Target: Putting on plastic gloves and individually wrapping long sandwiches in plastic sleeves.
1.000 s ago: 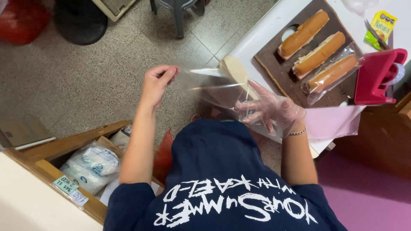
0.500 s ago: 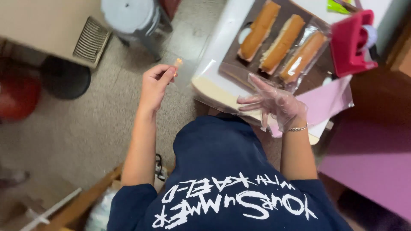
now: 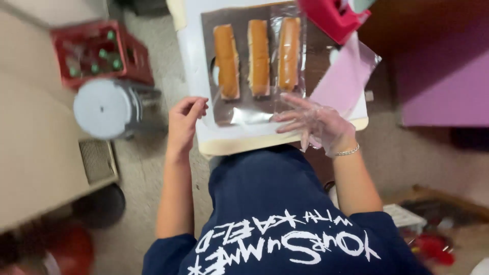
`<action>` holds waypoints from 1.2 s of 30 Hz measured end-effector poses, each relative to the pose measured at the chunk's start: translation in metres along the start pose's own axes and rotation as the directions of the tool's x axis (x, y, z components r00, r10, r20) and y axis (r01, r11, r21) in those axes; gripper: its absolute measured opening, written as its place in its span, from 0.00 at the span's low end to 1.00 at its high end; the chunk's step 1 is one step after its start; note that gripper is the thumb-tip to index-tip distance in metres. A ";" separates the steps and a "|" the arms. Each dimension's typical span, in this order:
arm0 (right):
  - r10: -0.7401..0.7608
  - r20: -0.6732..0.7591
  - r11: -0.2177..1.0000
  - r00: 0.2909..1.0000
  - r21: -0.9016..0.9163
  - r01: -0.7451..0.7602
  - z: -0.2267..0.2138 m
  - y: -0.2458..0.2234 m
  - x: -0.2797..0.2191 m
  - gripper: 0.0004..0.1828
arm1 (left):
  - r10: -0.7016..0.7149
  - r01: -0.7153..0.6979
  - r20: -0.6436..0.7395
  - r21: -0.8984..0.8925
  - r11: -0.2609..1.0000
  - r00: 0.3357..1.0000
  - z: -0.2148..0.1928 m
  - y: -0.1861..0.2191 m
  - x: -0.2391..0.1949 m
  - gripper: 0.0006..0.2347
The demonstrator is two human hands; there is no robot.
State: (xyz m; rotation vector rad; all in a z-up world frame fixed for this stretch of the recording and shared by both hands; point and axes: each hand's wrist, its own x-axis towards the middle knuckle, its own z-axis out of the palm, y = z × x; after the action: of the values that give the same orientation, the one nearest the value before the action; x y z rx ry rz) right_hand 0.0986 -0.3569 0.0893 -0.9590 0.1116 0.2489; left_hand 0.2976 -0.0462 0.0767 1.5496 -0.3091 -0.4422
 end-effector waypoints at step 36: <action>-0.409 0.215 0.893 0.887 0.297 0.340 0.103 0.051 -0.007 0.60 | -0.090 0.041 0.467 0.113 0.993 0.880 -0.060 0.044 0.112 0.09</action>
State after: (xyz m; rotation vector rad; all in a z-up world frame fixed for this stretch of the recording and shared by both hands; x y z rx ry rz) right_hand 0.0766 -0.2455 0.1086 -0.6667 -0.2928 0.0012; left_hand 0.4274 -0.0455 0.1105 1.5384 -0.6658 -0.8739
